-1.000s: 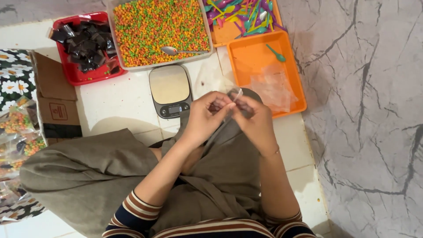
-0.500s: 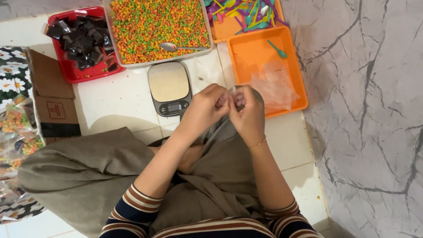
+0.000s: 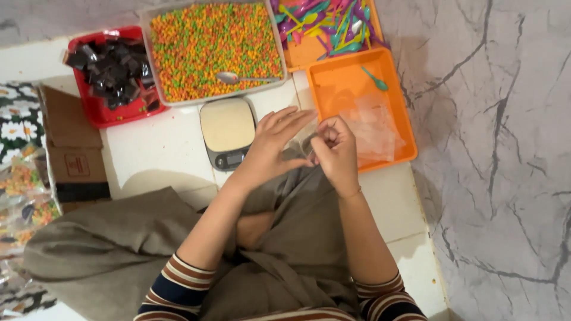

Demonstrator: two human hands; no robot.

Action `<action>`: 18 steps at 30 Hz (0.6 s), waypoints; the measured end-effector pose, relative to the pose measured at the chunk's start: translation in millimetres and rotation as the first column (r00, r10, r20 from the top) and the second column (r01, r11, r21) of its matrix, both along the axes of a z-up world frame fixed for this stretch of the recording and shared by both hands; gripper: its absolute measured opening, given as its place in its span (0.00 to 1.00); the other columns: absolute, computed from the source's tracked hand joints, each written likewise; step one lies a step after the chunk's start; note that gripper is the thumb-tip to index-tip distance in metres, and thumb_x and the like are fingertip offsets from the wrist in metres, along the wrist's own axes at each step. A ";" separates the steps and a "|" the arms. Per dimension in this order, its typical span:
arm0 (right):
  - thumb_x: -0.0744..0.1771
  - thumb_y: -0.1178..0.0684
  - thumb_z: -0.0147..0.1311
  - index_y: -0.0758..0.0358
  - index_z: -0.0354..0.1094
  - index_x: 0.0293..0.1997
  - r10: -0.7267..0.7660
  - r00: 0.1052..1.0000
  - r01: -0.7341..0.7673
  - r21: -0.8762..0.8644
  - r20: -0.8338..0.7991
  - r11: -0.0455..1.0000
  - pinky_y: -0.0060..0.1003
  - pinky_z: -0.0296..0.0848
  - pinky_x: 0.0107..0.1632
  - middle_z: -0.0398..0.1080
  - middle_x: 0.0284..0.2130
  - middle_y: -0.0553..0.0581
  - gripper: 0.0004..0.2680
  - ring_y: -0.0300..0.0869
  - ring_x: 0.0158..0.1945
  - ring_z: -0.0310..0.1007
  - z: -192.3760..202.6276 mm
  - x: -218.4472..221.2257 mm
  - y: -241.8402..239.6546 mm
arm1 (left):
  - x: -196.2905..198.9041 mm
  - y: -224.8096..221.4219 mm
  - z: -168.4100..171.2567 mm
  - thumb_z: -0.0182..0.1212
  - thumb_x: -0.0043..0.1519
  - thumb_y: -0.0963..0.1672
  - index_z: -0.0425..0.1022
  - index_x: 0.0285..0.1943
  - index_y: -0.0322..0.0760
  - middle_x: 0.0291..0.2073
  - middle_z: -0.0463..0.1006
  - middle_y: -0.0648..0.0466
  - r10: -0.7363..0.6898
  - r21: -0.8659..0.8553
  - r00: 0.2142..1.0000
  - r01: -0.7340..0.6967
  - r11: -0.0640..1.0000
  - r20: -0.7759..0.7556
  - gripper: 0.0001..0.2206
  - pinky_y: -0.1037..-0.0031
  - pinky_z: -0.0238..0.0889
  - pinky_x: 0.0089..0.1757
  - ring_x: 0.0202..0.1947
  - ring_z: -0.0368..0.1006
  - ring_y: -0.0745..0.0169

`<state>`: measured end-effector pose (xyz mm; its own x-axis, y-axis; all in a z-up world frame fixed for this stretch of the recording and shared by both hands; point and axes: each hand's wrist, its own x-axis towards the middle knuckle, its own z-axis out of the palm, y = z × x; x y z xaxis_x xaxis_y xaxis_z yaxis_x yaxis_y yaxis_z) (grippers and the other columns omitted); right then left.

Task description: Packaging small colorful candies into plastic bags, weighing them on a scale, and organizing them.

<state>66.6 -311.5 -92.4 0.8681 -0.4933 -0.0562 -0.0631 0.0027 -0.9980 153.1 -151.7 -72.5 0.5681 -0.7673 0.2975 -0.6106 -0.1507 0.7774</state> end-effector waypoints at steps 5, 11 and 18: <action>0.64 0.63 0.55 0.67 0.66 0.43 0.070 0.997 -0.071 0.067 0.014 0.995 0.28 0.71 0.24 0.68 0.23 0.59 0.06 0.38 0.18 0.71 -32.1 16.3 -24.5 | 22.1 -14.6 -33.5 0.80 0.49 0.51 0.71 0.70 0.50 0.61 0.77 0.56 0.057 -0.022 0.995 -0.056 0.998 0.080 0.37 0.43 0.36 0.67 0.67 0.65 0.48; 0.68 0.47 0.59 0.64 0.72 0.53 0.206 0.965 -0.225 -0.112 -0.162 0.968 0.36 0.76 0.39 0.74 0.30 0.57 0.13 0.43 0.34 0.78 -83.5 79.4 -126.7 | 51.1 -25.3 -59.9 0.82 0.48 0.50 0.72 0.70 0.48 0.60 0.76 0.54 0.126 -0.016 0.992 -0.125 0.992 0.005 0.37 0.38 0.36 0.67 0.66 0.66 0.45; 0.66 0.51 0.59 0.43 0.77 0.55 0.106 0.979 -0.203 -0.831 -0.173 0.517 0.44 0.72 0.58 0.77 0.46 0.52 0.12 0.51 0.54 0.76 -250.4 234.6 -253.9 | 70.9 -44.8 -82.9 0.83 0.45 0.47 0.71 0.70 0.44 0.60 0.74 0.51 0.231 -0.007 0.971 -0.232 0.973 -0.062 0.40 0.35 0.40 0.66 0.65 0.66 0.41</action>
